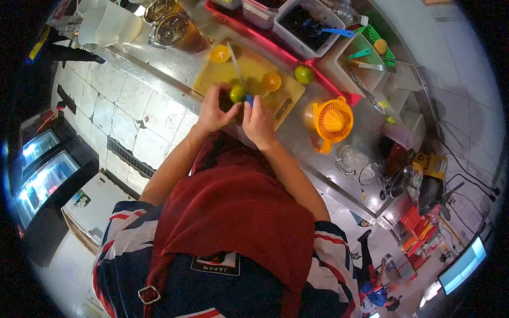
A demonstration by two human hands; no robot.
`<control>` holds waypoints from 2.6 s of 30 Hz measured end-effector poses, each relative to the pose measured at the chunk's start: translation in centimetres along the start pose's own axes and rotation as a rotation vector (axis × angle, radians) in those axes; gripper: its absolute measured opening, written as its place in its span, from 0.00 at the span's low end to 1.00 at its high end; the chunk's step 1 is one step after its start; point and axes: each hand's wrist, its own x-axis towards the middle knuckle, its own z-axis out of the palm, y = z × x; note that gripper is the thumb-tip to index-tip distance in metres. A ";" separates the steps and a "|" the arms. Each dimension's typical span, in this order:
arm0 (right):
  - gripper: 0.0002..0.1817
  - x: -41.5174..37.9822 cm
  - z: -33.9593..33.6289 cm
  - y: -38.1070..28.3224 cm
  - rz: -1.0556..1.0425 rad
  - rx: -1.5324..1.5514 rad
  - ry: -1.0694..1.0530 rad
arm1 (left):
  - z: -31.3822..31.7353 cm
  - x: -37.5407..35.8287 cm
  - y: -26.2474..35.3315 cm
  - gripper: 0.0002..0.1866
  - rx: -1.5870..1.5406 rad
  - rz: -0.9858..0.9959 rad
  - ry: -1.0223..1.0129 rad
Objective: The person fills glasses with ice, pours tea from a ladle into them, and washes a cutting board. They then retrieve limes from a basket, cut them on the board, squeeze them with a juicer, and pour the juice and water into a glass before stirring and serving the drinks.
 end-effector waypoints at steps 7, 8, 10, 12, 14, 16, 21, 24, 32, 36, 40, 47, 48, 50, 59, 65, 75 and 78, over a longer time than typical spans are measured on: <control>0.12 0.8 0.2 -1.0 -0.039 0.034 -0.019 | 0.3 -1.3 1.1 0.25 0.338 -0.141 0.021; 0.12 1.0 0.2 -1.3 -0.042 0.036 -0.025 | 0.1 -1.3 0.4 0.26 0.265 -0.089 0.087; 0.13 1.4 0.3 -1.7 -0.074 0.040 -0.043 | -0.1 -1.8 -0.4 0.28 0.192 -0.040 0.160; 0.13 1.8 0.5 -1.4 -0.089 0.029 -0.064 | -0.5 -2.3 -0.1 0.27 -0.003 -0.043 0.174; 0.14 2.5 0.6 -1.2 -0.104 0.016 -0.085 | -0.9 -2.2 -0.2 0.27 0.019 -0.089 0.144; 0.13 3.0 0.3 -1.1 -0.122 0.053 -0.069 | -0.7 -2.2 -0.5 0.26 0.040 -0.141 0.114; 0.11 3.7 -0.4 -0.4 -0.173 0.087 -0.100 | 0.2 -1.9 -1.2 0.24 0.061 -0.121 0.193; 0.10 3.6 -0.7 0.2 -0.154 0.126 -0.089 | 0.2 -1.6 -1.0 0.23 0.039 -0.088 0.218; 0.12 2.9 -0.3 -1.5 -0.224 -0.091 -0.199 | 0.2 -2.0 -0.6 0.23 0.045 -0.121 0.259; 0.12 2.9 0.1 -1.2 -0.256 -0.111 -0.185 | 0.6 -2.0 -1.2 0.22 0.026 -0.136 0.296; 0.12 3.1 0.2 -0.5 -0.261 -0.101 -0.217 | 0.8 -1.9 -1.3 0.21 0.041 -0.114 0.325; 0.12 1.8 -2.6 0.1 -0.133 -0.220 -0.364 | 0.9 -1.3 -0.6 0.18 0.053 -0.130 0.358; 0.12 0.8 -3.2 0.6 -0.137 -0.221 -0.366 | 1.0 -1.2 -0.7 0.18 0.056 -0.141 0.388; 0.12 -0.1 -3.8 1.0 -0.103 -0.286 -0.383 | 1.1 -1.2 -0.8 0.17 0.056 -0.128 0.388; 0.12 3.7 -1.7 -2.6 -0.143 -0.314 -0.375 | 1.4 -1.8 -1.8 0.19 0.081 -0.184 0.370; 0.14 1.7 -3.6 -1.5 -0.054 -0.372 -0.453 | 1.0 -1.8 -0.6 0.20 0.063 -0.169 0.357; 0.15 1.5 -3.9 -2.0 0.145 -0.450 -0.505 | 0.6 -1.5 -0.6 0.17 0.073 -0.168 0.378; 0.17 4.0 -4.6 -4.8 0.103 -0.462 -0.602 | 1.1 -1.5 -0.4 0.17 0.053 -0.176 0.392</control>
